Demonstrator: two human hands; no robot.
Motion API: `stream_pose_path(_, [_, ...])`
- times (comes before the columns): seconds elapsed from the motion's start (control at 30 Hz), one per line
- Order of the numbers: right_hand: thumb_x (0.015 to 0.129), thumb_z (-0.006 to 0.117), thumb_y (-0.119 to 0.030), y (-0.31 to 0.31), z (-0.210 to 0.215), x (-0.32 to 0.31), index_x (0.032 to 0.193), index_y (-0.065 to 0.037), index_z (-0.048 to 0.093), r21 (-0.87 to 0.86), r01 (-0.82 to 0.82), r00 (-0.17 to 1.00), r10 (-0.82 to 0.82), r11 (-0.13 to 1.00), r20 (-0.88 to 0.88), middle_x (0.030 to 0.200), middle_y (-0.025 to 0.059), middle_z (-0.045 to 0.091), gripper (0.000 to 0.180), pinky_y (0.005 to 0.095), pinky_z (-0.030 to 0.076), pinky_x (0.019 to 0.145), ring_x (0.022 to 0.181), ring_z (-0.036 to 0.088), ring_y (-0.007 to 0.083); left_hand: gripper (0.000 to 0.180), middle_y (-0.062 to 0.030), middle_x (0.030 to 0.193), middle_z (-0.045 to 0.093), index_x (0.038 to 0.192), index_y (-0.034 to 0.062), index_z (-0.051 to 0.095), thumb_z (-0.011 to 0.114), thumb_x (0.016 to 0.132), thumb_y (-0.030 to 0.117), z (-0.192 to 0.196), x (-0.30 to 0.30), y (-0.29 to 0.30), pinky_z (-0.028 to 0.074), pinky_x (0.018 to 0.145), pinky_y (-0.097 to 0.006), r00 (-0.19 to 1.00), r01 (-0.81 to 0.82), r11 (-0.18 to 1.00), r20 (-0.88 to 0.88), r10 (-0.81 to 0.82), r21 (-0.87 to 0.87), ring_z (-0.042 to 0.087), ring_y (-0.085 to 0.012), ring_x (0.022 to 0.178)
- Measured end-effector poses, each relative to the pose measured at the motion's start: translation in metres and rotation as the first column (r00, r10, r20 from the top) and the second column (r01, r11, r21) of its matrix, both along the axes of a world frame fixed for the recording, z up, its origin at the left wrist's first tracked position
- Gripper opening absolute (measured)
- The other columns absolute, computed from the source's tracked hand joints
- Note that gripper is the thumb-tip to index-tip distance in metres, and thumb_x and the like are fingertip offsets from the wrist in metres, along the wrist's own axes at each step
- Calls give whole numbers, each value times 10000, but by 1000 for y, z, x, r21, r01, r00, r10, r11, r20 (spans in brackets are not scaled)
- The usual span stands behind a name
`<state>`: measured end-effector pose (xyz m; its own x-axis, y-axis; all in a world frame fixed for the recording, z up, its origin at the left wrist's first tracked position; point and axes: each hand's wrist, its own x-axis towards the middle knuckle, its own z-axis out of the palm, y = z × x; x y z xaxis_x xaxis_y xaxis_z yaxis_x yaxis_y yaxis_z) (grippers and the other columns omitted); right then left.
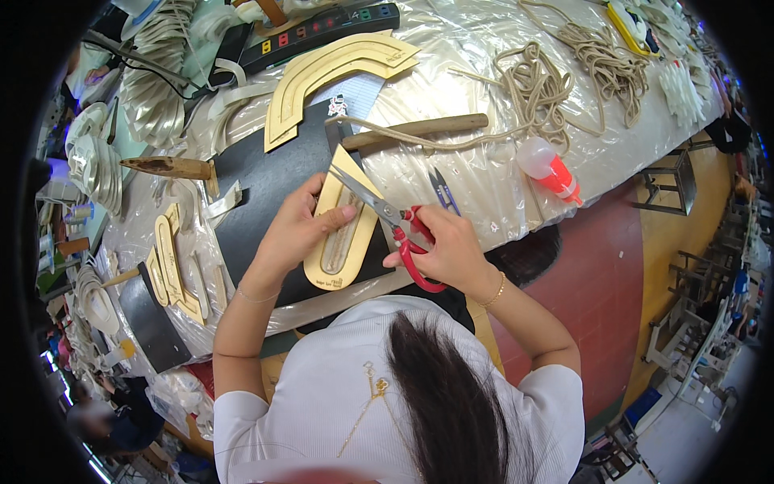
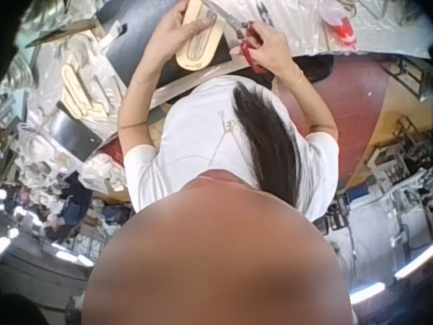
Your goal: The person assembles U-shaped wooden parts by applying glue, inserting a cord, and trimming excess with scissors. They repeat this process for multiple parts, using a hammer to press the cord into place and ensuring alignment.
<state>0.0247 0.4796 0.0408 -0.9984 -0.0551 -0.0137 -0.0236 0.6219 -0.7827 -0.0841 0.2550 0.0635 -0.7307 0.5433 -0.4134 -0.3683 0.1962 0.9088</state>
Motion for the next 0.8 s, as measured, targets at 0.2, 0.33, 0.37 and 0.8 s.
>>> stream_pose_path(0.2, [674, 871, -178, 38, -6, 10, 1042, -4, 564, 144, 129, 990, -120, 981, -72, 981, 148, 569, 510, 378, 489, 753, 878, 589, 311, 308, -50, 1029, 694, 1217, 7, 585, 691, 948, 111, -6, 0, -16, 544, 782, -251, 991, -107, 991, 92, 99, 79, 671, -96, 878])
stream_pose_path(0.33, [704, 799, -85, 68, -18, 21, 1110, 4, 582, 496, 107, 990, -139, 862, 28, 1051, 166, 576, 469, 412, 516, 810, 952, 600, 364, 218, -73, 990, 699, 1133, -3, 600, 665, 942, 80, -30, 11, -34, 548, 775, -273, 949, -316, 948, -17, 316, 31, 679, -114, 850])
stream_pose_path(0.37, [721, 794, -88, 71, -19, 22, 1114, 0, 599, 439, 85, 996, -74, 895, -41, 1053, 165, 583, 448, 414, 517, 812, 959, 603, 366, 217, -77, 1000, 700, 1135, -3, 597, 662, 944, 78, -37, 15, -38, 551, 780, -276, 918, -396, 917, 26, 395, 51, 682, -118, 860])
stream_pose_path(0.8, [880, 714, -192, 2, -32, -120, 1045, -73, 735, 408, 111, 842, 132, 906, -523, 1116, 99, 664, 205, 396, 505, 854, 1024, 621, 315, 376, -71, 638, 610, 892, -36, 626, 704, 953, 327, -32, 60, -114, 465, 423, -278, 959, -252, 689, -83, 270, -679, 589, -145, 470])
